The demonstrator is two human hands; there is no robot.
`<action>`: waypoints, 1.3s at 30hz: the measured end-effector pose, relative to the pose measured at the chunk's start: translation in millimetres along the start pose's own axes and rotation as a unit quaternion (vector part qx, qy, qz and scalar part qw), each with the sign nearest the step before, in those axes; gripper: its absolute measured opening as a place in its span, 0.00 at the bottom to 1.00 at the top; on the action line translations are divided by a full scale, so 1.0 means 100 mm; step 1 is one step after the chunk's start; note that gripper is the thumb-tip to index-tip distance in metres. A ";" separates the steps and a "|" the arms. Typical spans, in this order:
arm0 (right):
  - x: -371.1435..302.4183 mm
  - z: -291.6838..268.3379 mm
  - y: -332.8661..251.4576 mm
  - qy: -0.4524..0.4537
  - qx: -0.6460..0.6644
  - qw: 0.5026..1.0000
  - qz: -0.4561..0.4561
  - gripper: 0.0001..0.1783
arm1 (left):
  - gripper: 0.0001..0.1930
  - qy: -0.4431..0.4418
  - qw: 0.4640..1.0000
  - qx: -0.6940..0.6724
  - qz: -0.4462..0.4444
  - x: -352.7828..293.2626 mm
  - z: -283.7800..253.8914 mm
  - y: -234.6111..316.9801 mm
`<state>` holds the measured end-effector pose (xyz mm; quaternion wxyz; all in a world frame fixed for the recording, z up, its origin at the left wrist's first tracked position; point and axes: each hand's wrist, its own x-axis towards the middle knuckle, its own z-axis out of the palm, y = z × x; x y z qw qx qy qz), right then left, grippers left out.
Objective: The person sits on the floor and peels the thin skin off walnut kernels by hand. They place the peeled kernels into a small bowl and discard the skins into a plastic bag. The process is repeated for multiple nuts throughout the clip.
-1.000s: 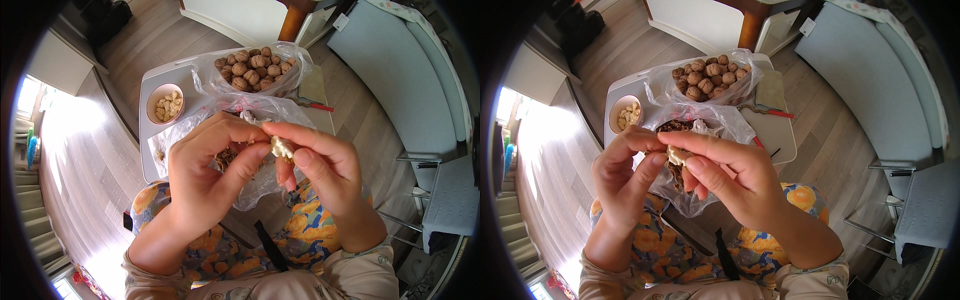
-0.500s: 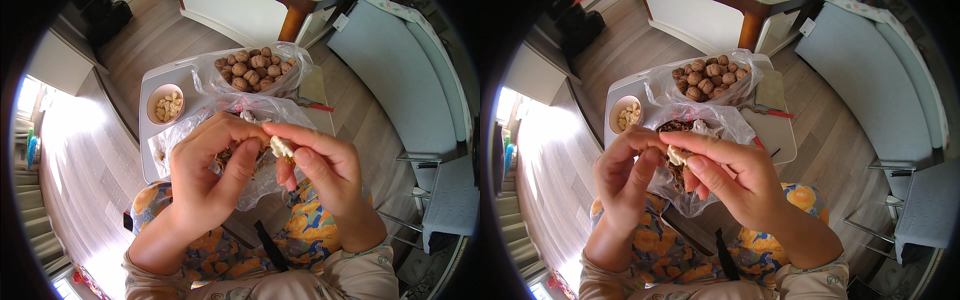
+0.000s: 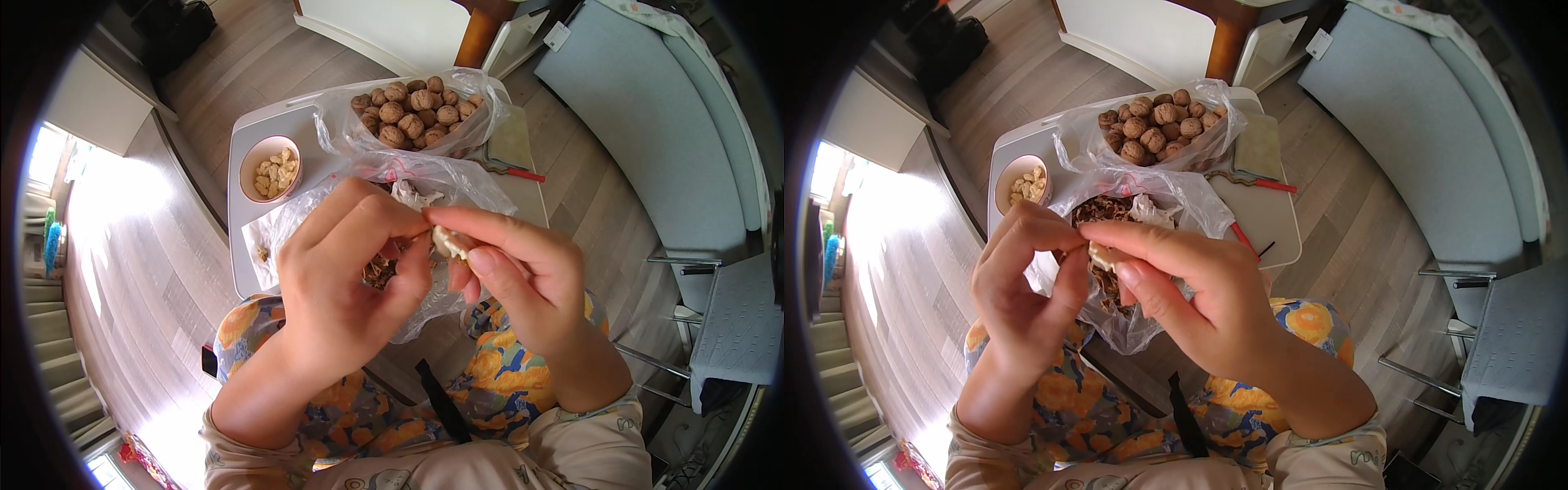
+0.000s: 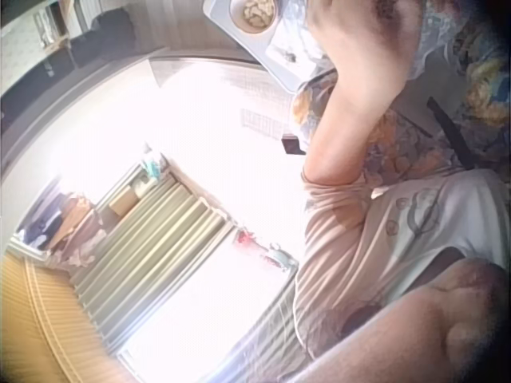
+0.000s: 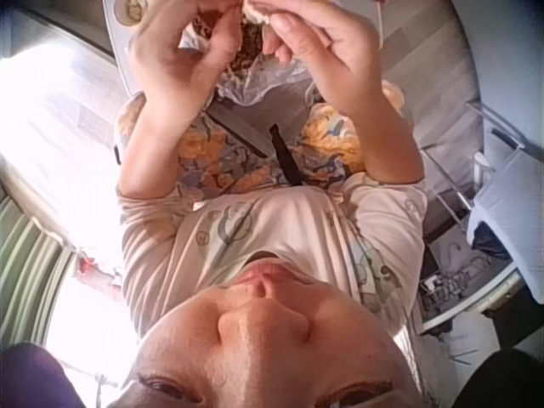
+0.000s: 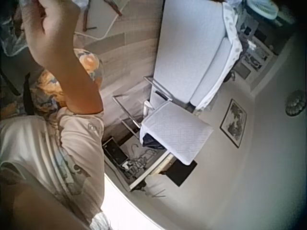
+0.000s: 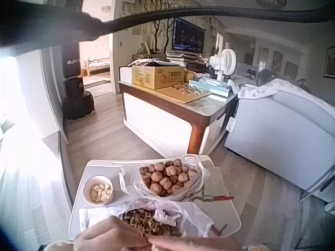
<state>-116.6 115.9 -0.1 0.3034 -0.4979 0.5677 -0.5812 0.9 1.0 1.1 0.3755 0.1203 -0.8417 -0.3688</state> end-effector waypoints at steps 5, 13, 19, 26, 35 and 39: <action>0.06 -0.05 0.04 -0.059 0.250 0.964 0.060 0.22 | 0.06 0.060 0.982 -0.149 -0.098 -0.02 0.06 -0.01; 0.05 -0.08 0.11 -0.086 0.435 0.889 0.115 0.19 | 0.12 -0.150 0.975 -0.070 -0.149 -0.04 -0.08 0.00; 0.06 -0.06 0.03 -0.057 0.414 0.896 0.152 0.18 | 0.05 -0.038 0.968 -0.191 -0.160 -0.07 0.03 -0.02; 0.06 -0.05 0.05 -0.025 0.432 0.888 0.156 0.15 | 0.06 -0.072 0.957 -0.190 -0.209 -0.03 0.00 0.05; 0.04 -0.03 0.06 0.021 0.391 0.909 0.143 0.13 | 0.07 -0.012 0.991 -0.114 -0.074 -0.04 0.08 0.01; 0.04 -0.01 0.04 0.047 0.334 0.932 0.132 0.12 | 0.08 -0.050 0.993 -0.100 -0.025 -0.04 0.03 -0.04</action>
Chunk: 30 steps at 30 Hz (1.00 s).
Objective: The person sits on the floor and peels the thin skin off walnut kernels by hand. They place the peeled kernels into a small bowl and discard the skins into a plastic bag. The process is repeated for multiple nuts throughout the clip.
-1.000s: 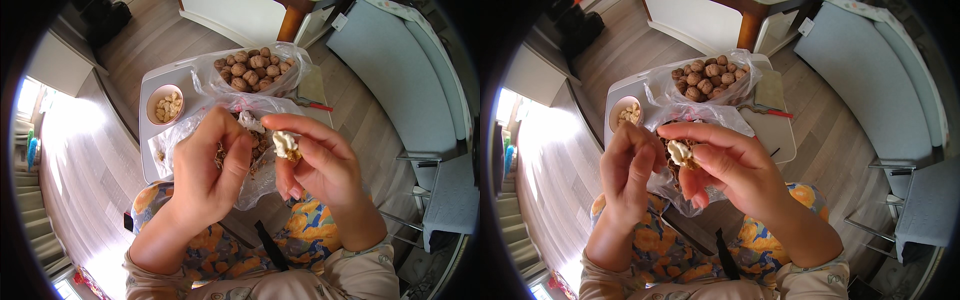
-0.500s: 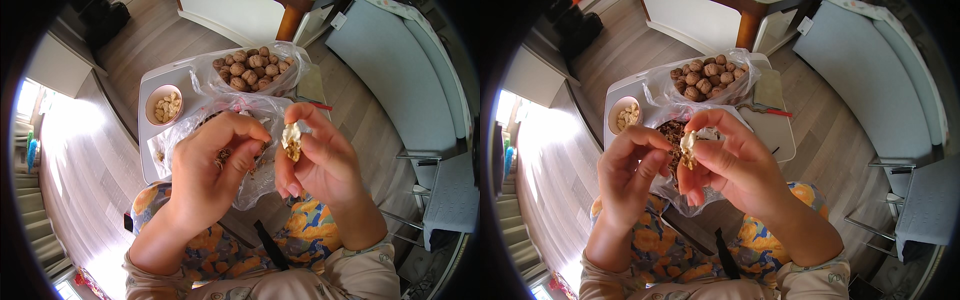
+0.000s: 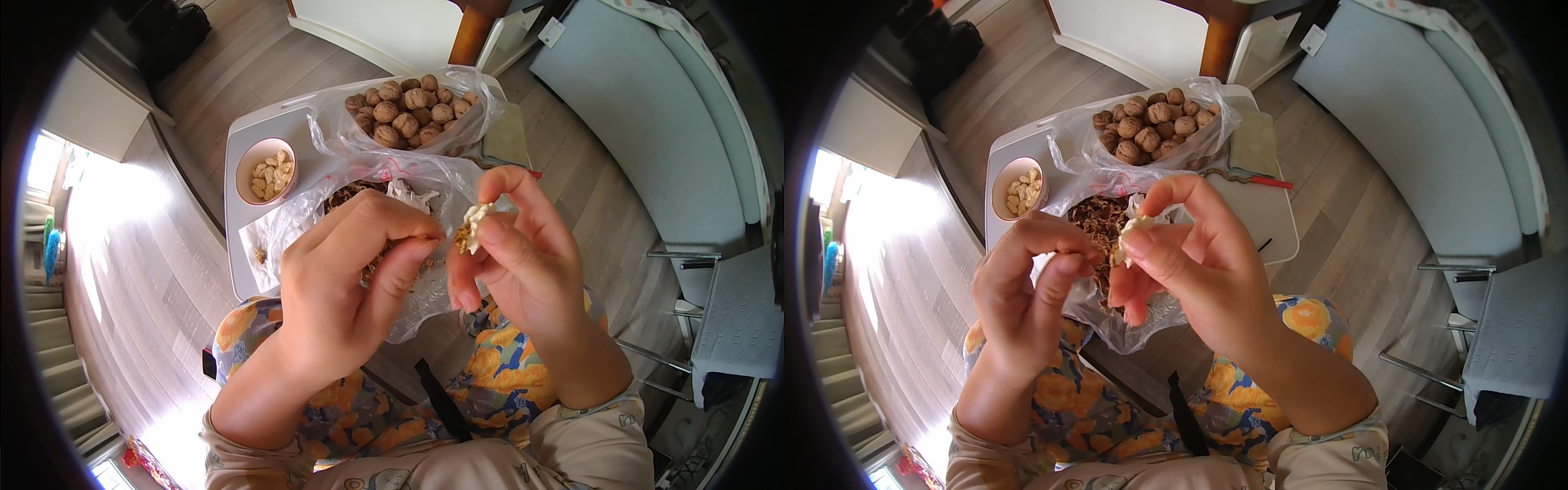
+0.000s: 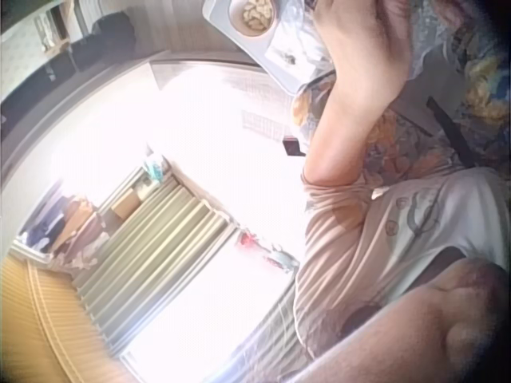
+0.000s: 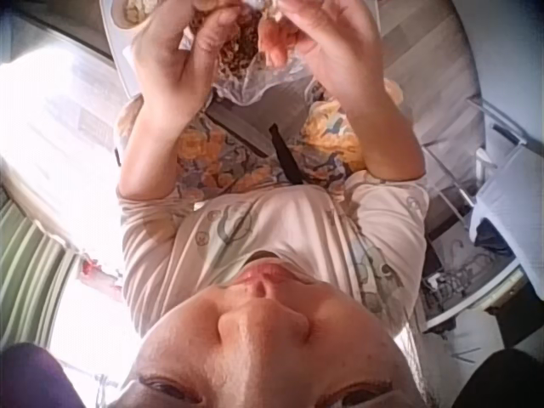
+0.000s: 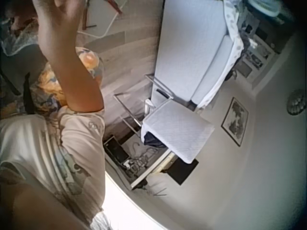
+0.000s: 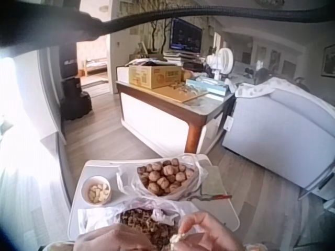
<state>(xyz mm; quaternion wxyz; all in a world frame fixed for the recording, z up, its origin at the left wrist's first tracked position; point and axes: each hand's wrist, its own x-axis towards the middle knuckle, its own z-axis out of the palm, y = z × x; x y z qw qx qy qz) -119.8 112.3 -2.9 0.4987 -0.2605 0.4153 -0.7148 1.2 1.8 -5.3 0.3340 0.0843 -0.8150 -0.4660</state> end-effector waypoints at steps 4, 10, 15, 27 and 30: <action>-0.01 0.00 0.01 0.017 -0.021 1.000 -0.010 0.11 | 0.10 -0.050 0.997 -0.012 -0.066 -0.03 -0.10 0.06; -0.01 -0.05 0.04 0.000 -0.017 0.999 -0.032 0.08 | 0.09 0.008 0.999 -0.008 -0.031 -0.02 -0.05 0.02; -0.02 -0.07 0.02 -0.005 -0.046 0.999 -0.026 0.10 | 0.02 0.043 0.979 -0.137 -0.148 0.01 0.02 0.09; -0.02 -0.05 0.01 -0.016 0.021 1.000 -0.014 0.07 | 0.19 -0.020 0.982 -0.077 -0.172 -0.02 -0.04 0.10; -0.02 -0.04 0.01 -0.018 0.037 0.999 0.009 0.08 | 0.09 -0.038 0.991 -0.035 -0.125 -0.01 -0.08 0.07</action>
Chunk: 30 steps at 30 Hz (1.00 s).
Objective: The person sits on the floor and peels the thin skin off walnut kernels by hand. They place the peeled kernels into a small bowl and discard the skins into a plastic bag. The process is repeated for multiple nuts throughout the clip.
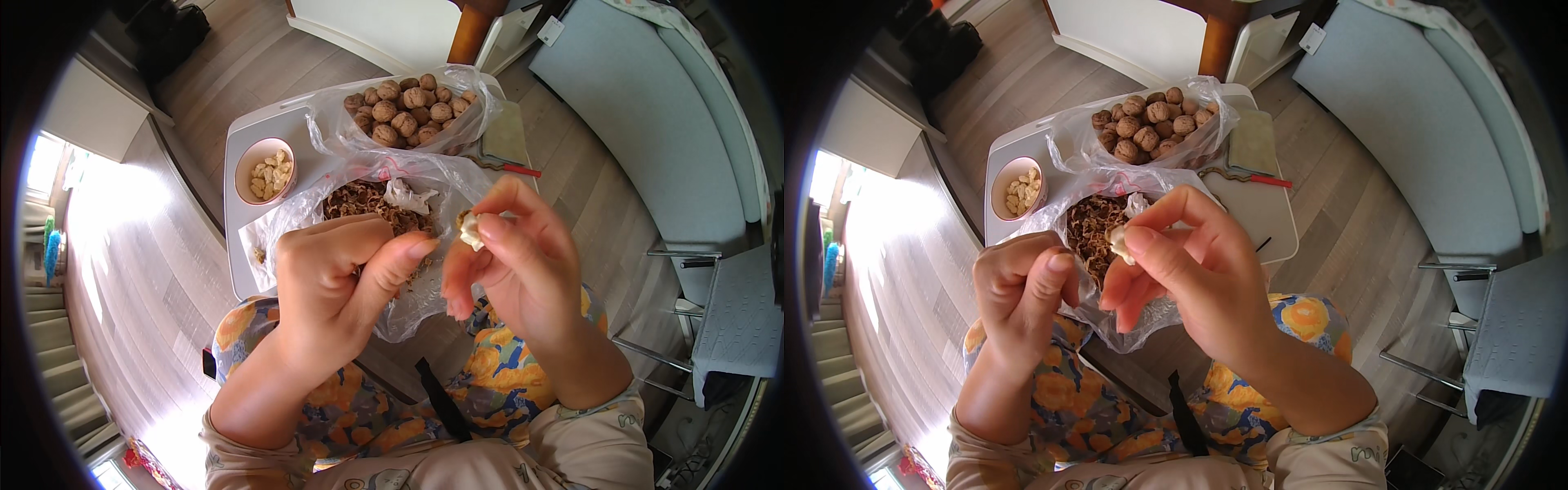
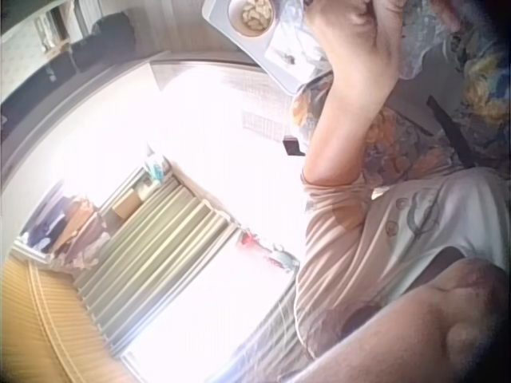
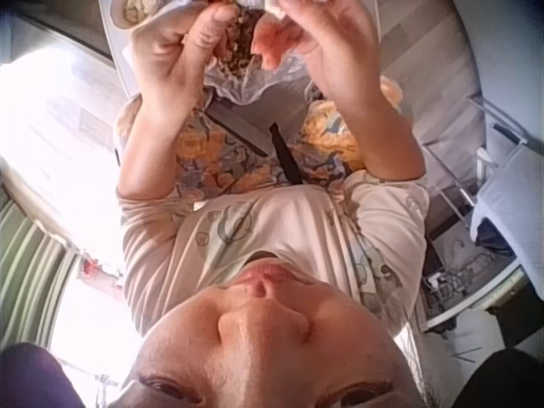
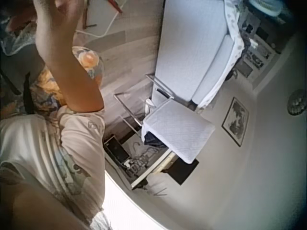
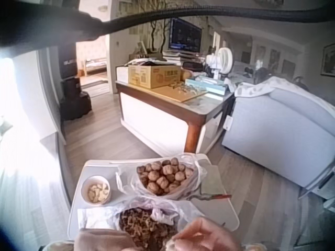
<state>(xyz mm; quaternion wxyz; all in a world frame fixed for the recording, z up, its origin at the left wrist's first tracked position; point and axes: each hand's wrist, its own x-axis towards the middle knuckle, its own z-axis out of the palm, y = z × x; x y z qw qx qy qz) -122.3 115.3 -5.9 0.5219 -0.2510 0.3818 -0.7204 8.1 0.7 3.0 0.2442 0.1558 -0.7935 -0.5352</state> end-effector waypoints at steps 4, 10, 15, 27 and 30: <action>0.00 -0.01 0.01 -0.005 0.039 0.999 0.014 0.09 | 0.04 0.069 0.997 -0.036 -0.004 0.04 0.14 0.00; 0.00 0.11 0.04 0.018 -0.026 0.999 0.022 0.10 | 0.04 0.070 0.995 0.011 0.077 0.06 0.11 -0.05; -0.01 0.04 0.08 -0.037 0.018 0.999 0.022 0.10 | 0.05 0.062 0.996 -0.045 0.040 0.04 0.10 -0.05; 0.03 0.04 0.17 -0.056 0.058 0.997 0.009 0.08 | 0.04 0.061 0.995 -0.032 0.069 0.00 0.03 -0.06; 0.04 0.02 0.18 -0.077 0.076 0.994 0.017 0.09 | 0.04 0.064 0.995 -0.030 0.072 0.00 0.02 -0.06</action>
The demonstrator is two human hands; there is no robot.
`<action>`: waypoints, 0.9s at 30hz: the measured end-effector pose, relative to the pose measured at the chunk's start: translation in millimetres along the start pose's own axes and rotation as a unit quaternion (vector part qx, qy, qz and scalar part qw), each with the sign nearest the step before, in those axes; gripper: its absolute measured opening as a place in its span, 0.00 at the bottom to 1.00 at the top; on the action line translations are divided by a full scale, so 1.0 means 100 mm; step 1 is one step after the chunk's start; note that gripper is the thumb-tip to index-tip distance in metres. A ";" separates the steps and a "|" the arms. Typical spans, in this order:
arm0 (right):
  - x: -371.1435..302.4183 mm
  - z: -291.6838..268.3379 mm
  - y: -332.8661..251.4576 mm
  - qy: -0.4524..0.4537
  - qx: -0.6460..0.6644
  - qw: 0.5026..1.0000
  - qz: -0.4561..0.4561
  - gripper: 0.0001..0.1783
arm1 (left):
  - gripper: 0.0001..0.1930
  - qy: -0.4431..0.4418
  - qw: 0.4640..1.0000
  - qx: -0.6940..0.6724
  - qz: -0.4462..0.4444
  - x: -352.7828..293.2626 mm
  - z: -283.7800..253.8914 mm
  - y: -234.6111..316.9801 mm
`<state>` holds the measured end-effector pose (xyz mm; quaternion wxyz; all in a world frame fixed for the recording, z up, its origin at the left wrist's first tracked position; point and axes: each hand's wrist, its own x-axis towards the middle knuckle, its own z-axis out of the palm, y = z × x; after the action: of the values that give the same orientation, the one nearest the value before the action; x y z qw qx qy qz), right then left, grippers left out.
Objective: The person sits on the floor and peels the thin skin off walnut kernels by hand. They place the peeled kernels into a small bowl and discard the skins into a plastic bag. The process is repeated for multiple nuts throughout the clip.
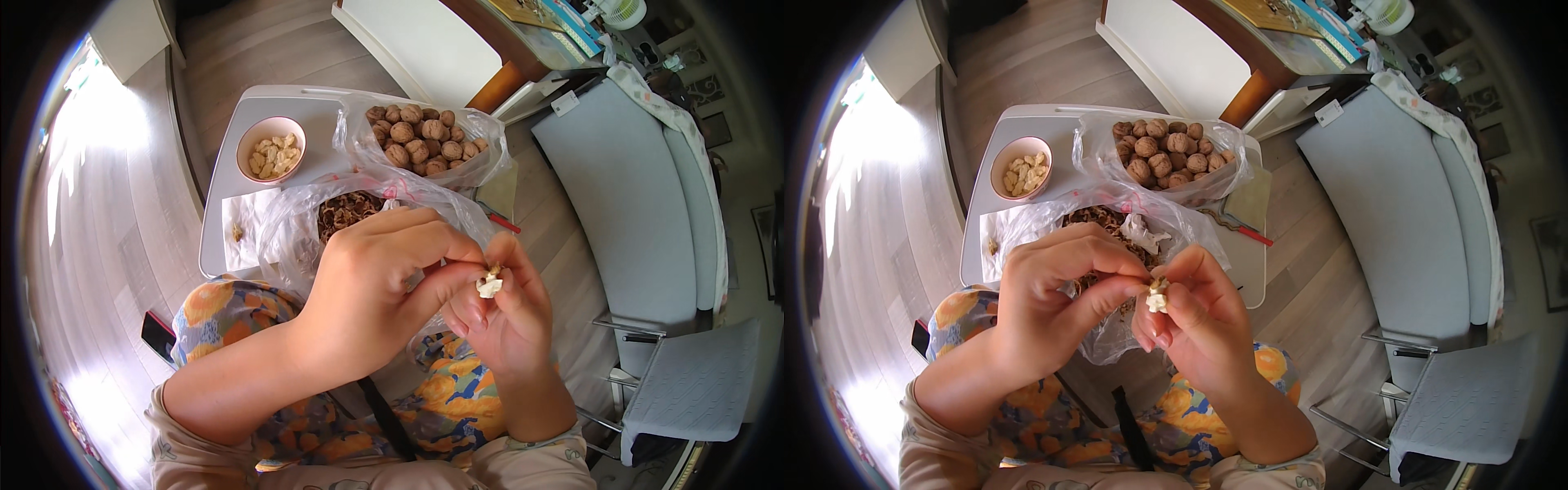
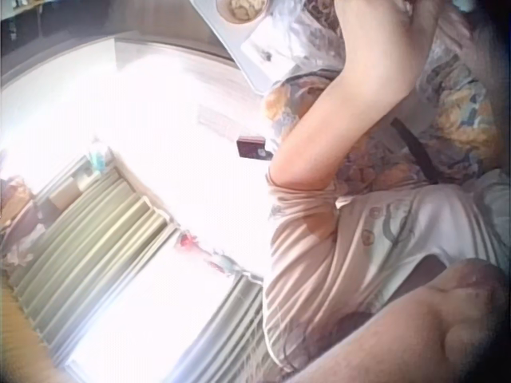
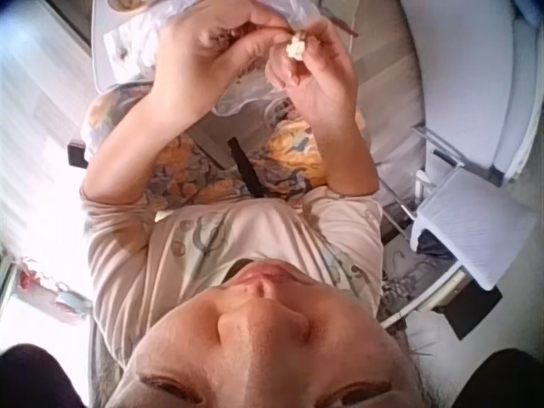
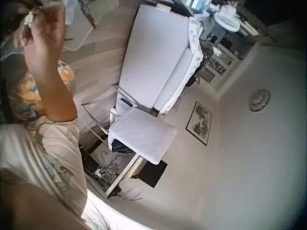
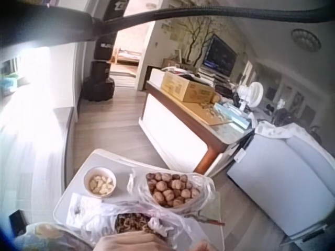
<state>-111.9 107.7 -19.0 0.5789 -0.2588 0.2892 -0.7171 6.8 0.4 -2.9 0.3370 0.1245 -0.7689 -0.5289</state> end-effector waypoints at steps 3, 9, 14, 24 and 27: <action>0.00 0.01 -0.01 -0.007 0.015 1.000 0.009 0.09 | 0.04 0.005 1.000 -0.007 0.006 0.00 0.00 0.00; -0.02 0.00 -0.01 0.002 0.013 1.000 0.000 0.09 | 0.04 0.003 0.999 -0.048 -0.010 0.00 0.02 0.04; -0.02 -0.01 -0.01 -0.012 0.014 1.000 -0.001 0.08 | 0.05 0.000 0.999 -0.046 -0.005 0.00 0.02 0.02; 0.00 -0.01 0.01 -0.013 0.032 0.999 0.007 0.08 | 0.04 0.006 1.000 -0.030 0.006 -0.01 0.01 0.01; 0.00 -0.01 0.00 -0.019 0.041 0.999 0.010 0.08 | 0.04 0.005 0.999 -0.035 0.008 -0.01 0.02 0.01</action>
<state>-112.2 108.0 -19.9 0.6017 -0.2459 0.2511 -0.7172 6.2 2.6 -2.5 0.3497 0.1088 -0.7490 -0.5522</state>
